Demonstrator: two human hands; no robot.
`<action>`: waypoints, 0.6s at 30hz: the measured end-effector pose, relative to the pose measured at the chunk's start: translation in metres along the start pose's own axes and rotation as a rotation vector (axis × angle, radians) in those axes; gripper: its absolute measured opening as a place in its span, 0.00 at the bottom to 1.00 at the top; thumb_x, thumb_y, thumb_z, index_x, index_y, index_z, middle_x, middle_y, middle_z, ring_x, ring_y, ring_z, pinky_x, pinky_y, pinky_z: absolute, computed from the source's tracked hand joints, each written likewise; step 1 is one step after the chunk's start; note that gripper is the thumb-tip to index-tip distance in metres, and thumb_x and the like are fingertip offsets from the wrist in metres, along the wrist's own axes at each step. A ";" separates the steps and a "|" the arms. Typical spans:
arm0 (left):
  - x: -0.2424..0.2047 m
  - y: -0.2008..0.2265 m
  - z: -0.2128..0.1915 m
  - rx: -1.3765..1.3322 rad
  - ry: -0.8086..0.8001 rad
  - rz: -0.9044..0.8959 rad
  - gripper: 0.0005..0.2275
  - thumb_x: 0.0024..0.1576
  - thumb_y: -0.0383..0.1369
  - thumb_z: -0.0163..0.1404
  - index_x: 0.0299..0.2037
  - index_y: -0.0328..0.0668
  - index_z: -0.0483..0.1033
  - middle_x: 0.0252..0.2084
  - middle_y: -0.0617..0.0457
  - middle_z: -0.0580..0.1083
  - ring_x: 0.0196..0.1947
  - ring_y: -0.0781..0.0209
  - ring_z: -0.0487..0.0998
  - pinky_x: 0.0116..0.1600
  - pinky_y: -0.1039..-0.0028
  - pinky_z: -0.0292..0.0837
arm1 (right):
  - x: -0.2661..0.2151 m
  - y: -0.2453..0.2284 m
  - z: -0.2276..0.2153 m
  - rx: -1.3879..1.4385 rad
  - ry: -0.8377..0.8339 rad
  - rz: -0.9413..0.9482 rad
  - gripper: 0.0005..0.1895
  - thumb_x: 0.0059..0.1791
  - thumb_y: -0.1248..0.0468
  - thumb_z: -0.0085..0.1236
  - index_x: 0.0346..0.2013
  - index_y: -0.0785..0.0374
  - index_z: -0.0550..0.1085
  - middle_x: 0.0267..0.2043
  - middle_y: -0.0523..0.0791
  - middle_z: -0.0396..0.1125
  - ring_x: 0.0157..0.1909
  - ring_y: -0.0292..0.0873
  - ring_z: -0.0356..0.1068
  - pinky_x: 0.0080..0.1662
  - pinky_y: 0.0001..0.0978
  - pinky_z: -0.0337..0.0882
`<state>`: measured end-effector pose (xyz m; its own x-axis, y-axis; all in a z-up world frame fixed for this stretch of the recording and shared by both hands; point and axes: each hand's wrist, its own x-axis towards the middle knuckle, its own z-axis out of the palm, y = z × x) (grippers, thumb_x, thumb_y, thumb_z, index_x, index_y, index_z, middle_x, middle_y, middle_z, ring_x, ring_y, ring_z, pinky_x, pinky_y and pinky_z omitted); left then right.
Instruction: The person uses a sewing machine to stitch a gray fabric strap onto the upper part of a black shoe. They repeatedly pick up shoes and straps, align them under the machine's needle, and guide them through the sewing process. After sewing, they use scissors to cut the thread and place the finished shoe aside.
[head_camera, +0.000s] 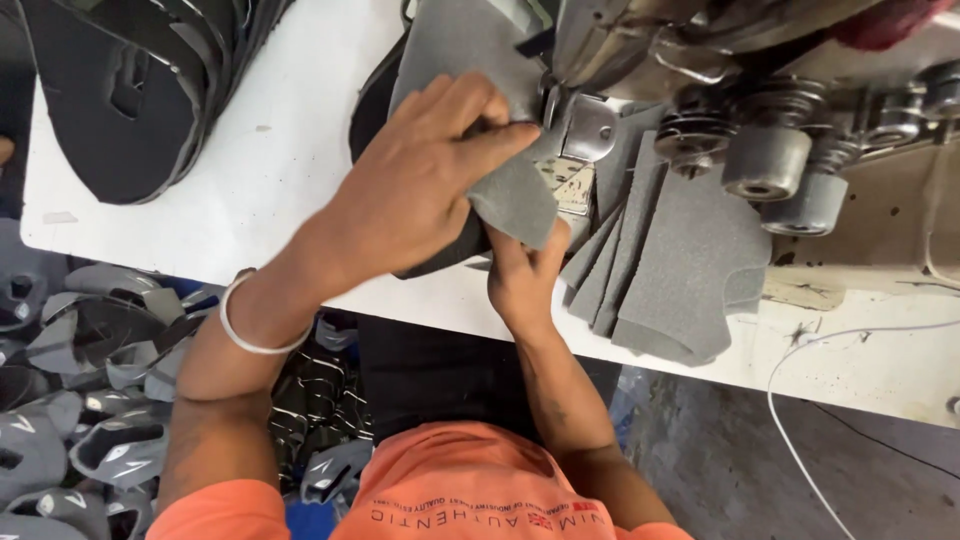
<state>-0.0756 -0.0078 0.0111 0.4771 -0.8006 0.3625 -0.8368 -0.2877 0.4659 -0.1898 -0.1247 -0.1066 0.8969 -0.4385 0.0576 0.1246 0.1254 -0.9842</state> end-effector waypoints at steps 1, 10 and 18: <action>0.001 -0.007 -0.002 0.003 -0.001 0.001 0.21 0.53 0.14 0.51 0.57 0.34 0.79 0.49 0.47 0.67 0.50 0.48 0.70 0.57 0.59 0.68 | 0.001 0.003 0.003 0.003 0.000 -0.001 0.04 0.54 0.72 0.56 0.38 0.72 0.76 0.30 0.38 0.66 0.33 0.30 0.60 0.34 0.25 0.58; -0.003 -0.004 0.009 -0.032 0.086 0.090 0.20 0.51 0.13 0.55 0.54 0.33 0.78 0.49 0.47 0.69 0.52 0.47 0.72 0.55 0.60 0.72 | 0.008 0.005 -0.007 -0.032 -0.023 0.042 0.07 0.51 0.69 0.56 0.42 0.70 0.76 0.36 0.42 0.72 0.38 0.35 0.68 0.42 0.30 0.69; -0.028 0.044 0.042 0.164 0.324 -0.023 0.09 0.57 0.21 0.60 0.46 0.33 0.77 0.42 0.46 0.74 0.45 0.51 0.76 0.47 0.63 0.74 | -0.028 0.034 -0.068 -0.182 0.039 0.018 0.14 0.49 0.70 0.60 0.48 0.68 0.71 0.44 0.44 0.68 0.46 0.34 0.67 0.49 0.28 0.67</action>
<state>-0.1372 -0.0207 -0.0124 0.5348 -0.5925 0.6025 -0.8442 -0.4051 0.3510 -0.2394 -0.1684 -0.1527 0.8809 -0.4719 0.0370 0.0269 -0.0281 -0.9992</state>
